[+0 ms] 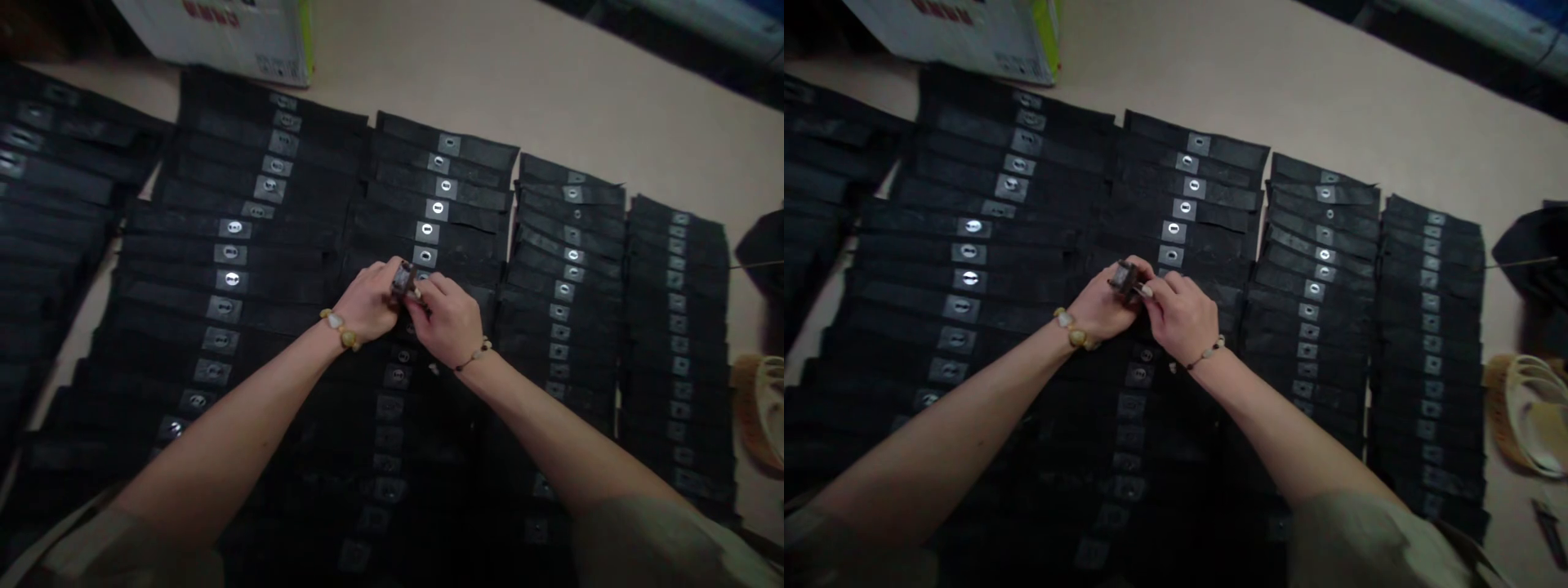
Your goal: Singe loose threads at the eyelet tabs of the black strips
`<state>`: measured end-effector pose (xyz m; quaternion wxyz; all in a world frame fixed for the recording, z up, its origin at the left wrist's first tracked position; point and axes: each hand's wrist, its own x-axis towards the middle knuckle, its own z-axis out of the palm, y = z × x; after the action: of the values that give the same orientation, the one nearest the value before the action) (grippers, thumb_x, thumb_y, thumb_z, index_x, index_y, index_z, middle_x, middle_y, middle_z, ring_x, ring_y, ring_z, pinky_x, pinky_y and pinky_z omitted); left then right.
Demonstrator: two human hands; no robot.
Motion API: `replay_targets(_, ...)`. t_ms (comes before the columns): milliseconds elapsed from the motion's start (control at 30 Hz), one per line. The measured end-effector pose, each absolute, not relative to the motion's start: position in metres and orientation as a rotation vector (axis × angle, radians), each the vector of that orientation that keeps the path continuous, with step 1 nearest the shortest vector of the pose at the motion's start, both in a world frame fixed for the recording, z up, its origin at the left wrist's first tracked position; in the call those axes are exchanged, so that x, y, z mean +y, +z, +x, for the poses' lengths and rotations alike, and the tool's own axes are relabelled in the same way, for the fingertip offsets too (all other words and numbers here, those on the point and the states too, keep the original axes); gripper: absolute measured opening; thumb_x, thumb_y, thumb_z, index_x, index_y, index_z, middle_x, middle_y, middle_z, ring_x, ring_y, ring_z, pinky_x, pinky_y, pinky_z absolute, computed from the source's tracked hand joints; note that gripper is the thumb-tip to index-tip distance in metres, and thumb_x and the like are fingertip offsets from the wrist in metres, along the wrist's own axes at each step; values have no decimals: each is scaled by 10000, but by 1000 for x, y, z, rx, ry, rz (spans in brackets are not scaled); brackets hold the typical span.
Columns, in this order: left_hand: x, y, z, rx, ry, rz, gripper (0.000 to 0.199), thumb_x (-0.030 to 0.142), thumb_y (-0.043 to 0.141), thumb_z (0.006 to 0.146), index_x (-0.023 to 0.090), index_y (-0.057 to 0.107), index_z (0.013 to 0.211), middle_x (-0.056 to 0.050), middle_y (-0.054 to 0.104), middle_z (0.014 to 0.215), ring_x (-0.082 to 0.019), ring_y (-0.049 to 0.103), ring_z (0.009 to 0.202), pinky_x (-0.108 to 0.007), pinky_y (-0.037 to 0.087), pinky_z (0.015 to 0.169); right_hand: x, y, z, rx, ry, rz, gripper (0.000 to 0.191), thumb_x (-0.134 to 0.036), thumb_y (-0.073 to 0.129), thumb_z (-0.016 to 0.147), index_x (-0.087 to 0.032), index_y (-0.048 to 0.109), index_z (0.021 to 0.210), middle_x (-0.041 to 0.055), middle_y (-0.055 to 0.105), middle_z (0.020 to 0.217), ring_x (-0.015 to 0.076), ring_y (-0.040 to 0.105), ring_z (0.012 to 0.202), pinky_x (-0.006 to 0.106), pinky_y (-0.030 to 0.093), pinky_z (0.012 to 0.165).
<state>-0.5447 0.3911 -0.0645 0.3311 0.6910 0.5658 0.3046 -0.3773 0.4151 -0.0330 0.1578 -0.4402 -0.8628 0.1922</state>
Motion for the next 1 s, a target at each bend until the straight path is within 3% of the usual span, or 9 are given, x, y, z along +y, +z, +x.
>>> replay_targets(133,392,-57,-544,1516,764,1769,395,6,516,697,216,541,1030,-34,667,1022,-217,610,984,-383,503,893,419,-24,-366,-2162,711,-1297,123,-317,637,890,-211,689,857,24,694,804,175,645,732,296,505,688)
replay_targets(300,394,-52,-542,1516,810,1687,424,-19,475,676,227,543,1014,-15,684,1021,-187,622,979,-360,510,900,414,-24,-361,-2029,679,-1253,139,-360,665,874,-244,728,919,41,753,931,214,708,861,342,560,781)
replay_targets(467,393,-59,-540,1521,851,1654,447,-31,467,649,226,569,1000,-13,698,1031,-180,633,983,-372,515,934,412,-41,-352,-2009,659,-1356,140,-341,680,861,-217,743,862,37,758,834,192,712,740,317,566,716)
replay_targets(733,381,-21,-543,1449,885,1919,257,114,558,840,228,683,1034,-33,696,1200,-213,612,1133,-457,442,1066,382,-19,-341,-1584,881,-1351,157,-355,715,853,-213,729,917,40,749,917,183,720,820,318,606,725)
replay_targets(900,355,-30,-531,1533,591,2040,151,281,641,902,267,762,991,-34,733,1095,-240,600,1050,-437,463,912,362,-40,-342,-1592,979,-1338,124,-331,687,874,-210,703,894,40,723,883,172,700,792,312,601,693)
replay_targets(1000,347,-45,-526,1642,535,1954,122,310,678,888,298,774,963,-20,738,1050,-227,589,1012,-438,421,908,361,-54,-341,-1701,1020,-1280,122,-334,662,889,-218,698,897,44,713,895,179,694,814,335,601,723)
